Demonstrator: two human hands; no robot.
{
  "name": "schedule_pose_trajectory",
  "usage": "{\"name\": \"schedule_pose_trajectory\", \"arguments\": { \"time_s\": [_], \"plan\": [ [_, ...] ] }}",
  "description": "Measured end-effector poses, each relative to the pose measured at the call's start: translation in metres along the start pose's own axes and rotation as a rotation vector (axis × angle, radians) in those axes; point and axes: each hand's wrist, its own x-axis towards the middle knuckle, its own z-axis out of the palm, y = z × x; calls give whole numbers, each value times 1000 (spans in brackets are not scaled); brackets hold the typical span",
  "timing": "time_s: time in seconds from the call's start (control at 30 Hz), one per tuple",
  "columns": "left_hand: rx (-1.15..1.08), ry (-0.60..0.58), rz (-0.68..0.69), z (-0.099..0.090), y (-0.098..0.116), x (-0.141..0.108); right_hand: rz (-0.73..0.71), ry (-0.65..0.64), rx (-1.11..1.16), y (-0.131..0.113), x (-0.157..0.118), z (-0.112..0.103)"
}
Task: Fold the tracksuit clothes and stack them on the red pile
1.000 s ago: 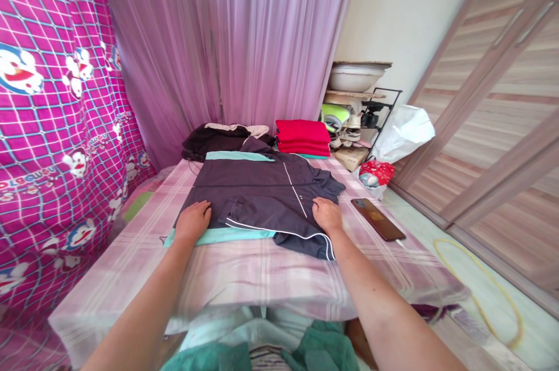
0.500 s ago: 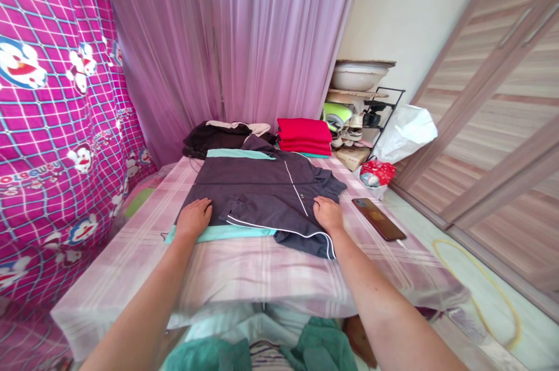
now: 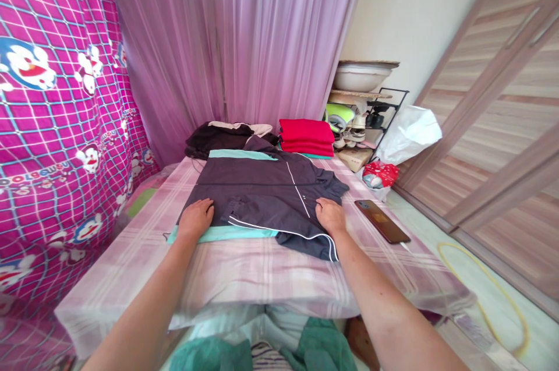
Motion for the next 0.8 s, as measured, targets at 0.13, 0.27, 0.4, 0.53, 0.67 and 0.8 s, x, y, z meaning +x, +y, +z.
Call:
{"name": "schedule_pose_trajectory", "arguments": {
  "time_s": [0.13, 0.27, 0.4, 0.53, 0.67, 0.8],
  "plan": [
    [-4, 14, 4, 1, 0, 0, -13, 4, -10, 0, 0, 0],
    [-3, 8, 4, 0, 1, 0, -13, -5, -17, 0, 0, 0],
    [-1, 6, 4, -2, 3, -1, -4, 4, -15, 2, 0, 4],
    [2, 6, 5, -4, 5, -2, 8, -2, -5, 3, 1, 5],
    [29, -2, 8, -3, 4, -1, 14, -9, 7, 2, 0, 2],
    [11, 11, 8, 0, 2, -1, 5, -6, -13, 1, 0, 2]
  ]
}}
